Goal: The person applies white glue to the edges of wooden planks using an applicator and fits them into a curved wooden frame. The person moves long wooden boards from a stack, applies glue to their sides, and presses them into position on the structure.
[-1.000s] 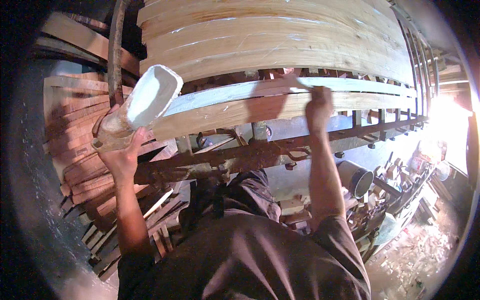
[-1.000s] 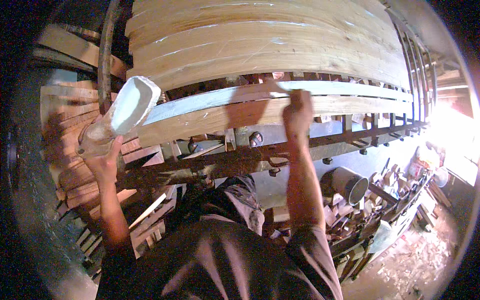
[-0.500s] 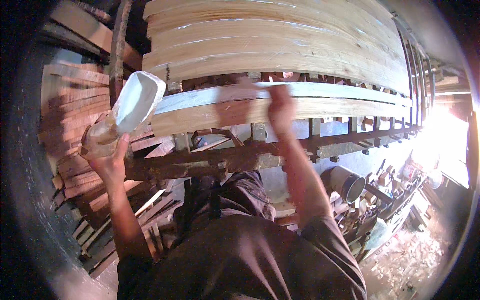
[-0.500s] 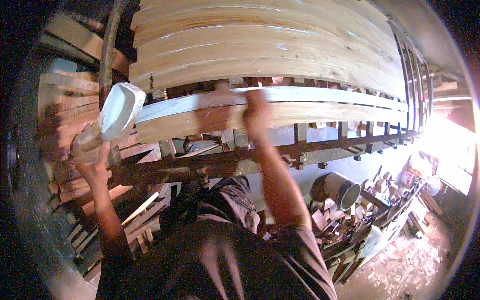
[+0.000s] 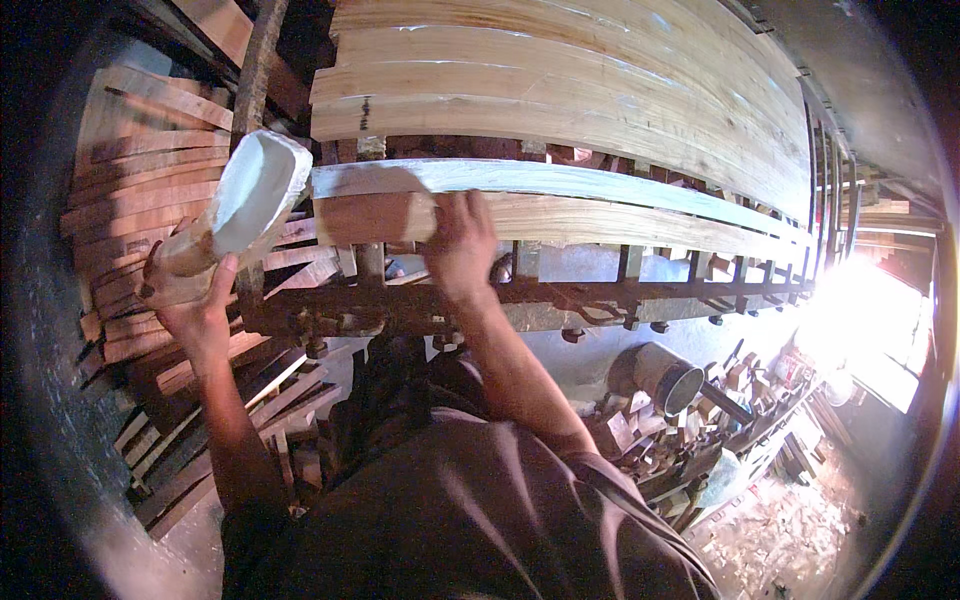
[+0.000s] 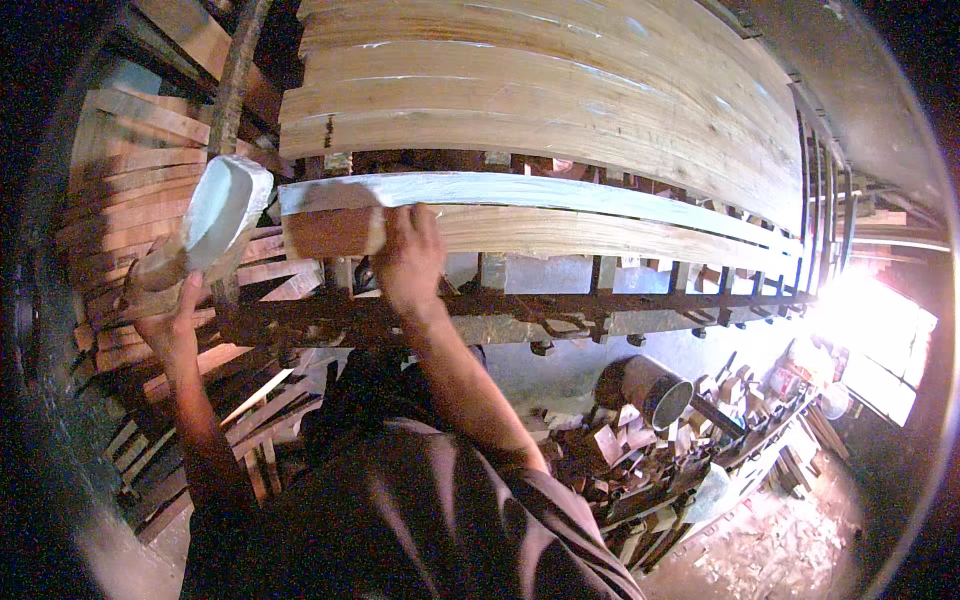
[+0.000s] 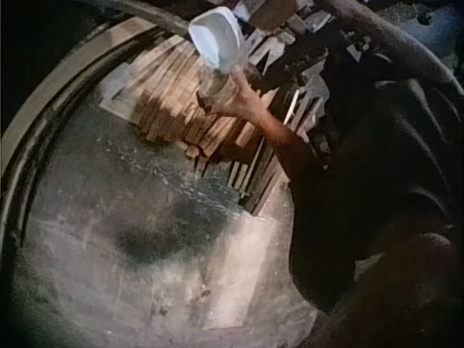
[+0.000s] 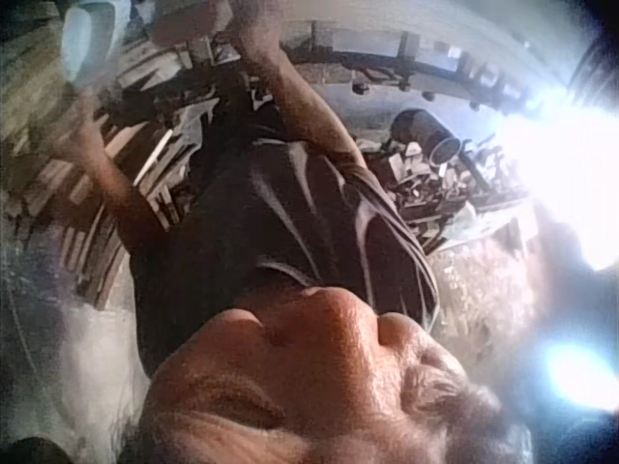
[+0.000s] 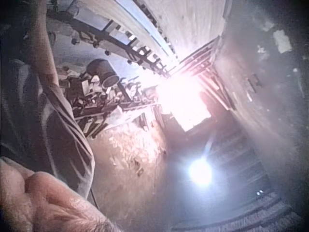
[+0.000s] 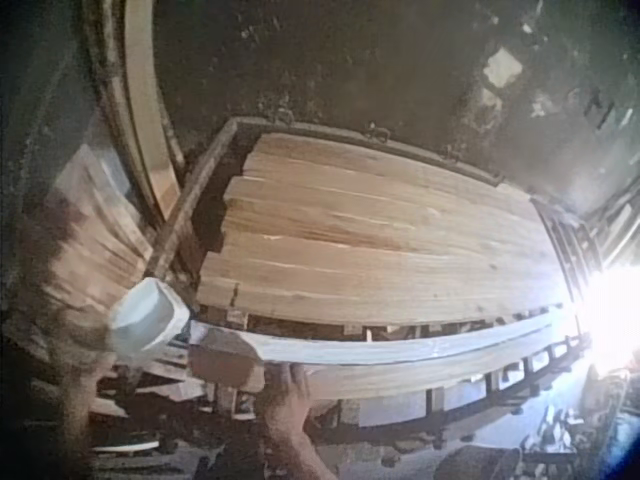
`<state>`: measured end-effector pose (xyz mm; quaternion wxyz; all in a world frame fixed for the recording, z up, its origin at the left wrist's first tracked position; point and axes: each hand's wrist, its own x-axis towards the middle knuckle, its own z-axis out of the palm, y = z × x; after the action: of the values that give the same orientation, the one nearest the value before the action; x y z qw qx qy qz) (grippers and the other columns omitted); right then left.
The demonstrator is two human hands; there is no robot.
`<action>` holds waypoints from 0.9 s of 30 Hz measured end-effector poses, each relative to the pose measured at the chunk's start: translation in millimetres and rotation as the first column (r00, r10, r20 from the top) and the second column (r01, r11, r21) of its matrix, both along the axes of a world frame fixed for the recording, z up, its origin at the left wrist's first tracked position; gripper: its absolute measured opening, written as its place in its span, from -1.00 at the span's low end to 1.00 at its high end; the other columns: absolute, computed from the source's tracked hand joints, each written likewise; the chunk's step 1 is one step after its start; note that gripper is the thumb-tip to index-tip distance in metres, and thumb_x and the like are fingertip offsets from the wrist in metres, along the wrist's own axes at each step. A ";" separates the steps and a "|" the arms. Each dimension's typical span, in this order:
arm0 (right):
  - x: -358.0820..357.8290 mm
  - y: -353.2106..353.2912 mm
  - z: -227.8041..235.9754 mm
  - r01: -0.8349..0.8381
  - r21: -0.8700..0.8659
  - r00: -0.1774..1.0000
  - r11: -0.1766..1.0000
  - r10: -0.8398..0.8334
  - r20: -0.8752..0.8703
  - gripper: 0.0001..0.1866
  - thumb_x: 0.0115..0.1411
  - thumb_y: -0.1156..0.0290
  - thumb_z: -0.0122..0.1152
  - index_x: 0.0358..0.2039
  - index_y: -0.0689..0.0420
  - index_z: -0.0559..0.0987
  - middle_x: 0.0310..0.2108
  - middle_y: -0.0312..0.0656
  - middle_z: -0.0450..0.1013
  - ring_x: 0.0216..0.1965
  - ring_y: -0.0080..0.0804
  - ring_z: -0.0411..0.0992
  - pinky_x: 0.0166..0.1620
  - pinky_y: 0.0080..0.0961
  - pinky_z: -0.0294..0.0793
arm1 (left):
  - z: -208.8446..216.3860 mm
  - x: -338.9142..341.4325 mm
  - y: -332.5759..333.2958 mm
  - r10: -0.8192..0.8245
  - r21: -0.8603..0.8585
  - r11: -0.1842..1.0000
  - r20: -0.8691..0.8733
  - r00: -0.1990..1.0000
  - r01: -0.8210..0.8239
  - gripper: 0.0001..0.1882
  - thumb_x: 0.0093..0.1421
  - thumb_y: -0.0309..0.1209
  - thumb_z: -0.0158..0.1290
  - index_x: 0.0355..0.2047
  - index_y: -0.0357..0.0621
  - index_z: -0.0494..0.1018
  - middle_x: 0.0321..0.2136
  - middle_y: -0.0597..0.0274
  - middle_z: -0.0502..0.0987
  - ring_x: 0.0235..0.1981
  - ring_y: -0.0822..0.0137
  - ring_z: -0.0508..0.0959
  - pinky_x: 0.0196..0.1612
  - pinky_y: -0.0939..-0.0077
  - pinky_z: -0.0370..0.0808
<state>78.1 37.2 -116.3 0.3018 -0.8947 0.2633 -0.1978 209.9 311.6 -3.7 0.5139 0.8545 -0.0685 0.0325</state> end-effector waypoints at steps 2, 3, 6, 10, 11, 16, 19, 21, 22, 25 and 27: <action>1.7 -6.0 -25.5 -0.014 0.626 0.940 0.780 -0.203 0.274 -0.85 0.15 0.60 0.05 -0.24 0.21 0.49 -0.24 -0.03 0.45 -0.20 -0.24 0.41 -0.06 -0.19 0.42 | 0.9 5.1 11.6 -0.019 0.048 0.999 0.032 0.999 0.017 -0.41 0.06 -0.48 0.29 0.10 -0.34 0.37 -0.04 0.07 0.53 -0.12 0.26 0.58 -0.15 0.37 0.61; 3.4 -11.4 -40.8 -0.107 0.839 0.874 0.534 -0.352 0.336 -0.91 0.18 0.58 0.05 -0.28 0.22 0.48 -0.26 -0.07 0.45 -0.23 -0.30 0.39 -0.05 -0.22 0.41 | -3.1 8.2 21.2 -0.023 0.063 0.998 0.026 0.999 0.021 -0.42 0.08 -0.47 0.29 0.10 -0.35 0.37 -0.05 0.06 0.54 -0.13 0.26 0.59 -0.20 0.36 0.63; -58.4 -121.3 -63.9 -0.113 0.938 0.802 0.327 -0.527 0.280 -0.87 0.23 0.57 0.05 -0.25 0.25 0.56 -0.27 -0.19 0.52 -0.25 -0.42 0.42 -0.11 -0.41 0.43 | -6.7 8.8 37.5 0.003 0.033 0.999 0.000 1.000 -0.003 -0.42 0.07 -0.50 0.29 0.10 -0.33 0.36 -0.04 0.07 0.52 -0.09 0.25 0.56 -0.13 0.34 0.58; -142.2 -247.6 -13.7 0.526 -0.040 0.848 0.850 -0.527 -0.052 -0.87 0.14 0.44 0.19 -0.40 0.21 0.64 -0.41 -0.09 0.58 -0.35 -0.25 0.54 -0.25 -0.36 0.53 | 0.8 7.9 49.3 0.055 -0.029 0.998 -0.033 0.998 -0.056 -0.39 0.03 -0.56 0.32 0.10 -0.29 0.35 0.01 0.10 0.48 0.01 0.24 0.48 0.11 0.30 0.42; -156.0 -262.7 -9.7 0.520 -0.373 0.810 0.768 -0.582 -0.068 -0.75 0.07 0.29 0.34 -0.35 0.23 0.67 -0.42 -0.01 0.61 -0.33 -0.15 0.58 -0.22 -0.27 0.51 | -2.1 8.2 53.5 0.042 -0.016 0.999 0.001 0.999 -0.042 -0.39 0.02 -0.58 0.32 0.09 -0.30 0.35 0.02 0.09 0.47 0.02 0.24 0.48 0.12 0.30 0.42; -58.6 -150.8 -8.6 0.192 -0.381 0.979 0.905 -0.201 0.016 -0.89 0.14 0.63 0.01 -0.35 0.24 0.51 -0.34 0.03 0.46 -0.26 0.02 0.43 -0.21 -0.13 0.40 | 3.8 6.3 46.8 0.012 -0.014 1.000 0.033 0.999 -0.012 -0.40 0.01 -0.60 0.32 0.07 -0.33 0.36 0.02 0.05 0.48 0.03 0.25 0.49 0.12 0.30 0.45; 20.1 -28.2 -15.8 -0.142 -0.198 0.988 0.970 0.126 -0.094 -0.52 -0.13 0.65 0.09 -0.09 0.18 0.52 -0.20 0.09 0.45 -0.14 0.11 0.42 -0.10 -0.06 0.46 | 5.8 10.2 48.3 -0.039 -0.059 0.997 0.048 0.998 0.042 -0.40 0.01 -0.59 0.32 0.08 -0.33 0.36 0.01 0.04 0.48 0.02 0.25 0.49 0.11 0.29 0.45; 60.9 42.4 -8.8 -0.182 -0.127 0.981 0.975 0.190 0.050 -0.56 -0.15 0.62 0.13 -0.15 0.17 0.52 -0.18 0.12 0.45 -0.12 0.14 0.41 -0.05 -0.04 0.46 | 12.3 11.6 47.2 -0.064 -0.016 0.998 0.034 0.997 0.064 -0.39 0.02 -0.58 0.33 0.09 -0.33 0.35 0.02 0.03 0.48 0.03 0.25 0.49 0.12 0.28 0.45; 75.4 60.2 -9.0 -0.201 -0.131 0.972 0.971 0.214 0.095 -0.57 -0.16 0.61 0.15 -0.17 0.16 0.52 -0.17 0.12 0.45 -0.11 0.15 0.41 -0.03 -0.05 0.46 | 16.3 11.3 47.7 -0.067 0.008 0.998 0.054 0.996 0.067 -0.39 0.02 -0.58 0.33 0.09 -0.32 0.35 0.02 0.03 0.47 0.03 0.24 0.49 0.12 0.28 0.45; 81.2 42.0 -15.0 -0.299 0.032 0.949 0.954 0.294 0.114 -0.56 -0.17 0.65 0.14 -0.18 0.13 0.52 -0.14 0.02 0.42 -0.06 0.08 0.39 -0.03 -0.12 0.44 | 19.5 7.9 53.5 -0.052 0.021 0.999 0.086 0.995 0.050 -0.37 0.01 -0.58 0.33 0.10 -0.31 0.34 0.04 0.03 0.46 0.04 0.24 0.48 0.13 0.28 0.45; 52.6 -8.4 -25.9 -0.100 -0.119 0.991 0.988 0.109 0.079 -0.79 0.05 0.67 0.00 -0.32 0.17 0.53 -0.28 -0.01 0.46 -0.16 0.03 0.41 -0.09 -0.13 0.42 | 20.2 5.4 58.0 -0.032 -0.038 0.999 0.074 0.997 0.034 -0.34 0.00 -0.58 0.34 0.11 -0.31 0.32 0.05 0.02 0.45 0.05 0.23 0.47 0.13 0.28 0.46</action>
<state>130.7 28.9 -142.2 0.2707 -0.9139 0.1912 -0.2344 215.4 369.6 16.6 0.5282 0.8412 -0.1007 0.0565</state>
